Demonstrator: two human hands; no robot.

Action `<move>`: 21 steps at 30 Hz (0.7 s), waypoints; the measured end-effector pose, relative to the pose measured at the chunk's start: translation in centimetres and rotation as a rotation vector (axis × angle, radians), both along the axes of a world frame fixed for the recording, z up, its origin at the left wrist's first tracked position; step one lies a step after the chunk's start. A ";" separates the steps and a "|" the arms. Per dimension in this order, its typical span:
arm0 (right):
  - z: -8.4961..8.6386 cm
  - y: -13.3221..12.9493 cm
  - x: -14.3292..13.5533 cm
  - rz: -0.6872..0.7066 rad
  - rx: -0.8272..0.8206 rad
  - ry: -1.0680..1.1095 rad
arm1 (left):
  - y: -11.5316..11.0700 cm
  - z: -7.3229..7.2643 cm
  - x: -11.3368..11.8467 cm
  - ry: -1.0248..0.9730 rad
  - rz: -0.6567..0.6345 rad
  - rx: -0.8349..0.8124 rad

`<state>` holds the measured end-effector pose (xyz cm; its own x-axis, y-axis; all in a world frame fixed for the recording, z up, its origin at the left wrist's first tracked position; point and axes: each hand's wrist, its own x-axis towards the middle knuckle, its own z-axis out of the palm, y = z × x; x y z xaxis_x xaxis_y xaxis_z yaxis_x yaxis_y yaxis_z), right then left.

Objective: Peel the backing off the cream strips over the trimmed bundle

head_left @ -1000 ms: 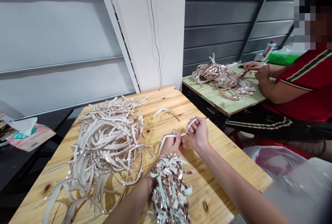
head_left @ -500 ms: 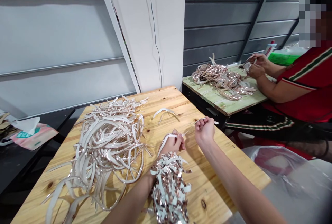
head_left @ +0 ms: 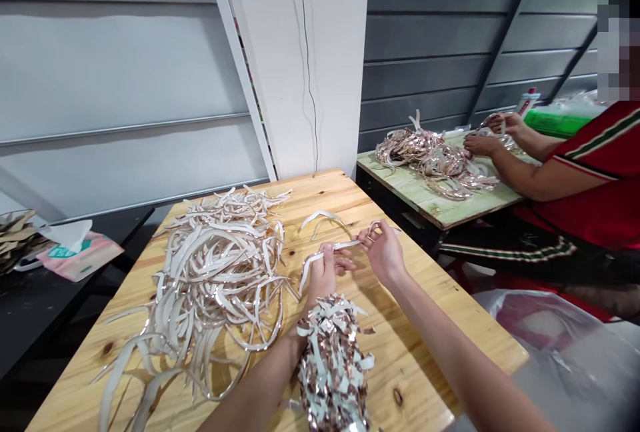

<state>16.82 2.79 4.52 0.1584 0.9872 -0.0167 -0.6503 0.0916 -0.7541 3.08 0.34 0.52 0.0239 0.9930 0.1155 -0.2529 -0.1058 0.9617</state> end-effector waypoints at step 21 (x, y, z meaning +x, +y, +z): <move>0.0 -1.1 -0.2 -0.104 0.192 -0.631 | 0.5 0.1 -1.1 -0.147 -0.073 0.035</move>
